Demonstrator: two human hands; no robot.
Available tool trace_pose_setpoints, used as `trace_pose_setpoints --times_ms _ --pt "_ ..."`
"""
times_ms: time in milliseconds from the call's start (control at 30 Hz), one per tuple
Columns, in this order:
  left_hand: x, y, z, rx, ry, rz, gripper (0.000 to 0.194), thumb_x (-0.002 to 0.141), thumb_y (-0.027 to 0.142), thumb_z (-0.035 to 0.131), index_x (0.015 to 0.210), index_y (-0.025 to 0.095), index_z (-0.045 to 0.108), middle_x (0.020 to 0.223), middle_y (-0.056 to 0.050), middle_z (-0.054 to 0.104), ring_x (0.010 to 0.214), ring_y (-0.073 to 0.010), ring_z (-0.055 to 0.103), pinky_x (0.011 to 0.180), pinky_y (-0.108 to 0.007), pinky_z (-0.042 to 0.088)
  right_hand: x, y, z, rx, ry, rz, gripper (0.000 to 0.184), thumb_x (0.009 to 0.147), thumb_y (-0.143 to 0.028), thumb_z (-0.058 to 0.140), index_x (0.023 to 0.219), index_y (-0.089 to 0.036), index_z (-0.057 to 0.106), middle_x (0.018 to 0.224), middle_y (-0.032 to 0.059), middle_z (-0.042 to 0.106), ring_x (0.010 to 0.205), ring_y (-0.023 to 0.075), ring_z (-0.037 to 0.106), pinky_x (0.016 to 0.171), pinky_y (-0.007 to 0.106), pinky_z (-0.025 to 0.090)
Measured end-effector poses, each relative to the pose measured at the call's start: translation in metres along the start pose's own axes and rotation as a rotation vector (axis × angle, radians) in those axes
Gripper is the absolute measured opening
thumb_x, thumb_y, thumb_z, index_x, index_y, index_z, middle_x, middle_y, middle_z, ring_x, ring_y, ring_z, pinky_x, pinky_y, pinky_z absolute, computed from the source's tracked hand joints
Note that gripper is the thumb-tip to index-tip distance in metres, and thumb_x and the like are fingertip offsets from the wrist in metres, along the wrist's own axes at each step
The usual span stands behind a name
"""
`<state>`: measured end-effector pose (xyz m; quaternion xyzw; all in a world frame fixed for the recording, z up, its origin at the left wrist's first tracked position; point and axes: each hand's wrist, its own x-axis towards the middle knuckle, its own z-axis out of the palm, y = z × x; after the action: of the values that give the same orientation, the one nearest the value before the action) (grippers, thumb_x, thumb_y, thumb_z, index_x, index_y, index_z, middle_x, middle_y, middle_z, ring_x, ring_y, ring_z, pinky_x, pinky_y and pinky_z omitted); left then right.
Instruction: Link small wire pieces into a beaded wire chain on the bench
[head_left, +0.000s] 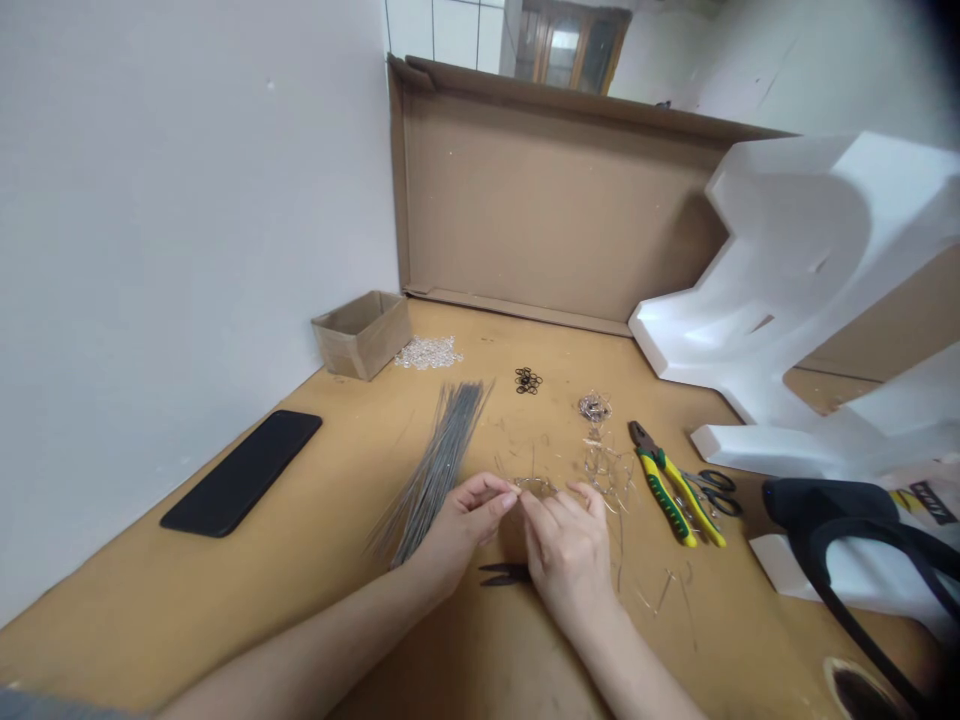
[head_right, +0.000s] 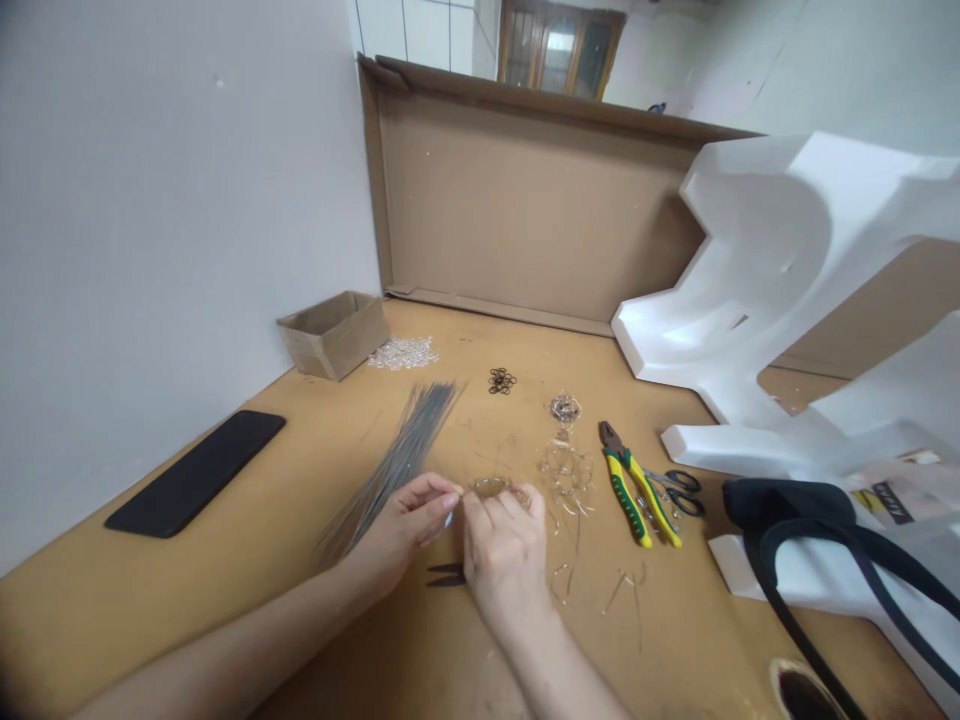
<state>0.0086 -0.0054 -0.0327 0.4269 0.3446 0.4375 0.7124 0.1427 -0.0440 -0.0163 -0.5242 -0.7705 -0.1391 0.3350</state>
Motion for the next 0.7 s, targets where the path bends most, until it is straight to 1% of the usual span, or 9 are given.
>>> trace_pose_setpoints --times_ms 133,233,367,400,467,533,600,667,700 --pt "0.002 0.002 -0.003 0.136 0.051 0.066 0.026 0.069 0.039 0.064 0.074 0.015 0.056 0.057 0.006 0.048 0.047 -0.0038 0.031 0.046 -0.018 0.024 0.001 0.001 0.003 -0.031 -0.016 0.002 0.02 0.086 -0.013 0.044 0.09 -0.016 0.063 0.058 0.0008 0.06 0.059 0.0131 0.05 0.085 0.037 0.031" --pt "0.006 0.003 -0.006 0.261 0.051 0.115 0.024 0.072 0.039 0.061 0.071 0.015 0.058 0.062 0.004 0.051 0.055 -0.0063 0.04 0.053 -0.019 0.031 0.001 0.002 0.005 -0.037 -0.045 0.014 0.021 0.086 -0.013 0.043 0.092 -0.017 0.063 0.062 0.0014 0.062 0.061 0.0142 0.052 0.09 0.04 0.03" --pt "0.012 0.002 -0.012 0.33 0.106 0.117 0.023 0.072 0.038 0.059 0.069 0.016 0.057 0.061 0.004 0.051 0.057 -0.0082 0.042 0.055 -0.02 0.033 0.002 0.0 0.004 0.021 -0.098 0.055 0.021 0.085 -0.014 0.044 0.099 -0.017 0.06 0.086 0.0056 0.067 0.08 0.017 0.057 0.1 0.044 0.024" --pt "0.013 0.003 -0.013 0.337 0.118 0.123 0.022 0.072 0.038 0.059 0.07 0.016 0.057 0.061 0.004 0.051 0.057 -0.0083 0.042 0.056 -0.02 0.033 0.003 0.001 0.002 0.054 -0.093 0.054 0.021 0.085 -0.014 0.044 0.099 -0.017 0.059 0.09 0.0056 0.067 0.084 0.0172 0.057 0.1 0.043 0.024" --pt "0.015 0.005 -0.017 0.361 0.162 0.148 0.021 0.073 0.037 0.058 0.071 0.016 0.057 0.062 0.004 0.052 0.06 -0.0089 0.044 0.058 -0.02 0.035 0.004 0.005 -0.001 0.114 -0.057 0.068 0.018 0.084 -0.015 0.044 0.094 -0.018 0.059 0.089 0.0045 0.066 0.085 0.0166 0.056 0.097 0.04 0.029" --pt "0.016 0.009 -0.02 0.382 0.21 0.188 0.021 0.072 0.037 0.059 0.071 0.017 0.057 0.066 0.003 0.054 0.064 -0.0098 0.046 0.061 -0.021 0.037 0.006 0.016 -0.006 0.105 -0.013 0.157 0.015 0.083 -0.017 0.044 0.084 -0.018 0.059 0.081 0.0042 0.065 0.079 0.0163 0.056 0.088 0.035 0.036" --pt "0.016 0.013 -0.022 0.381 0.24 0.211 0.021 0.072 0.038 0.059 0.072 0.017 0.057 0.066 0.003 0.055 0.064 -0.0099 0.047 0.062 -0.021 0.037 0.008 0.032 -0.008 -0.042 -0.003 0.34 0.015 0.082 -0.019 0.043 0.078 -0.017 0.058 0.076 0.0059 0.063 0.076 0.0179 0.055 0.075 0.031 0.04" --pt "0.016 0.016 -0.022 0.366 0.248 0.2 0.022 0.072 0.039 0.058 0.072 0.017 0.056 0.062 0.004 0.053 0.058 -0.0093 0.045 0.057 -0.02 0.035 0.009 0.05 -0.008 -0.247 -0.09 0.479 0.016 0.081 -0.02 0.044 0.08 -0.016 0.059 0.08 0.0078 0.063 0.081 0.0206 0.056 0.072 0.031 0.038" --pt "0.015 0.017 -0.022 0.359 0.249 0.189 0.022 0.072 0.04 0.058 0.072 0.017 0.056 0.058 0.005 0.051 0.055 -0.0089 0.044 0.055 -0.02 0.034 0.009 0.058 -0.007 -0.321 -0.152 0.507 0.016 0.08 -0.021 0.046 0.085 -0.016 0.06 0.086 0.0087 0.064 0.084 0.0217 0.056 0.073 0.032 0.037"
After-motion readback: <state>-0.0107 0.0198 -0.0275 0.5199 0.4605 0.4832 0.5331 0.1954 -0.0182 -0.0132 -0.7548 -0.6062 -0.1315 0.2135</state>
